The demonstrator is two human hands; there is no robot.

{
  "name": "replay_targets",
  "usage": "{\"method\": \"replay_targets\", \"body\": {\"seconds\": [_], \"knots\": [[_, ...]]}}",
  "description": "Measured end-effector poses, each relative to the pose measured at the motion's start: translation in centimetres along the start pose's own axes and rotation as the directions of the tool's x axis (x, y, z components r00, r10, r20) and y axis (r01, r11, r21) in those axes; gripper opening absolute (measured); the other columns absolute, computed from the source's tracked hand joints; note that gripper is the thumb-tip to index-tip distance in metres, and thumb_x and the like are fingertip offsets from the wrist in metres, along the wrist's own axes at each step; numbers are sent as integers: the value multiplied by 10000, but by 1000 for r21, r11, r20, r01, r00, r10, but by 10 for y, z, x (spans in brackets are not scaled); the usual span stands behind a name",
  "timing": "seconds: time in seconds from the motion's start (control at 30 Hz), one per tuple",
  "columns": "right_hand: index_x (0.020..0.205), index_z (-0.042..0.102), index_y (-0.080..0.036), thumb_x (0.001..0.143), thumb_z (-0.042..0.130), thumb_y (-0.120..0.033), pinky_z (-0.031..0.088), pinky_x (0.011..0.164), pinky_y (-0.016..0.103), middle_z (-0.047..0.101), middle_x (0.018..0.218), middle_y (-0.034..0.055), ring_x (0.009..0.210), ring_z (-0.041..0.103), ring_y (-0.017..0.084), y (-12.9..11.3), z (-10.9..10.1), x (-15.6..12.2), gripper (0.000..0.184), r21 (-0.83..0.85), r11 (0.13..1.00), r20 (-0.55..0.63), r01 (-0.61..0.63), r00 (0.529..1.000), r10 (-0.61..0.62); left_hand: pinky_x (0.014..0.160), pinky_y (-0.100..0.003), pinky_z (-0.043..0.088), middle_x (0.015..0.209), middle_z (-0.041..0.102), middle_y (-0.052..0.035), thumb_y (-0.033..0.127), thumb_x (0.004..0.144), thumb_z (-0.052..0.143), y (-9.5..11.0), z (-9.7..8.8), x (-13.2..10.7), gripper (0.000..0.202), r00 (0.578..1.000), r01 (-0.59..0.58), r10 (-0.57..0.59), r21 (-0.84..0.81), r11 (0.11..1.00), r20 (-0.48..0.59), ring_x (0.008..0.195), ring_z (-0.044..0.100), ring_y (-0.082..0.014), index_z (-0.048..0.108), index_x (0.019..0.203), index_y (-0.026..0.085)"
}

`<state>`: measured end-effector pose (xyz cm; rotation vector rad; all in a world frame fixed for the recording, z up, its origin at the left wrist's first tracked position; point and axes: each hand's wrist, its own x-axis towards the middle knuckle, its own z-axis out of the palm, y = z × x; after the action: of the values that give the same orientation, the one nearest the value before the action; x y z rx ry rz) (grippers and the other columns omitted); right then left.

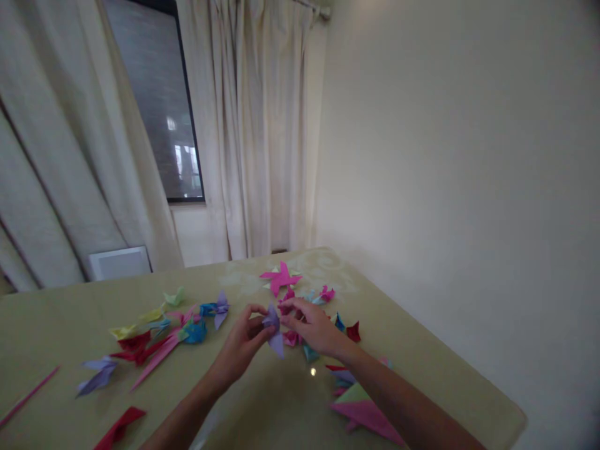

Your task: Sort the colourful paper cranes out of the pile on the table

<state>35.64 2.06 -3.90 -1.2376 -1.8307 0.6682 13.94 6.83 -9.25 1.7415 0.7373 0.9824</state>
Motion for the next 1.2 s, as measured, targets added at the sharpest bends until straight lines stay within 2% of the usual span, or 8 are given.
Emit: {"method": "replay_targets", "body": {"seconds": [0.13, 0.23, 0.37, 0.47, 0.6, 0.83, 1.0, 1.2], "knots": [[908, 765, -211, 950, 718, -416, 496, 671, 270, 715, 822, 9, 717, 654, 166, -11, 13, 14, 214, -40, 999, 9, 20, 1000, -20, 786, -346, 591, 997, 774, -56, 576, 953, 668, 21, 11, -14, 456, 1000, 4, -1, -164, 986, 14, 922, 742, -217, 437, 1196, 266], [892, 757, -208, 960, 686, -388, 497, 684, 272, 727, 820, 9, 740, 657, 173, -2, -5, 20, 205, -116, 993, -39, -11, 999, 7, 839, -366, 607, 1129, 765, -102, 470, 1030, 535, 12, -14, -14, 409, 994, 25, -4, 187, 982, -107, 1021, 749, -228, 422, 1352, 243], [932, 745, -178, 1002, 615, -289, 528, 796, 327, 742, 889, 51, 828, 676, 199, 34, -65, 38, 185, -301, 934, -211, -193, 969, 132, 1054, -484, 516, 1307, 690, -191, 253, 986, 492, -10, -73, -8, 338, 941, 238, 29, 723, 648, -336, 1227, 663, -309, 557, 1304, 161], [1068, 733, -163, 1026, 656, -318, 577, 882, 391, 741, 1080, 81, 956, 697, 215, 65, -103, 53, 178, -412, 847, -264, -338, 933, 244, 1152, -595, 379, 1408, 624, -217, 221, 939, 546, -20, -101, 0, 393, 922, 323, 17, 793, 517, -387, 1356, 538, -396, 612, 1322, 157], [1304, 660, -190, 1025, 696, -385, 614, 922, 448, 678, 1312, 89, 1092, 699, 242, 84, -117, 59, 342, -495, 759, -283, -423, 904, 320, 1104, -591, 384, 1371, 666, -166, 241, 959, 542, -28, -107, 17, 344, 934, 338, -30, 852, 400, -356, 1318, 548, -391, 684, 1272, 237], [1134, 737, -180, 1046, 593, -289, 495, 978, 370, 697, 1143, 108, 1033, 656, 220, 59, -86, 52, 200, -490, 852, -225, -187, 971, 83, 978, -432, 485, 1040, 748, -133, 222, 982, 497, -18, -102, 36, 265, 968, 237, -31, 861, 450, -250, 1039, 687, -298, 762, 978, 203], [1228, 734, -212, 989, 710, -385, 520, 890, 319, 736, 1131, 71, 938, 671, 192, 32, -21, 59, 297, -298, 949, 49, 100, 995, -89, 966, -397, 510, 1037, 758, -111, 244, 978, 518, 12, -71, 37, 237, 983, 74, 85, 773, 630, -163, 1037, 688, -277, 752, 967, 213], [1128, 753, -206, 964, 743, -446, 541, 773, 305, 766, 971, 50, 793, 673, 168, 16, 34, 77, 291, -39, 987, 139, 157, 979, -150, 779, -295, 563, 871, 759, -20, 352, 989, 577, 40, -45, 29, 189, 972, -79, 188, 558, 826, -142, 807, 720, -185, 686, 1064, 217]]}}
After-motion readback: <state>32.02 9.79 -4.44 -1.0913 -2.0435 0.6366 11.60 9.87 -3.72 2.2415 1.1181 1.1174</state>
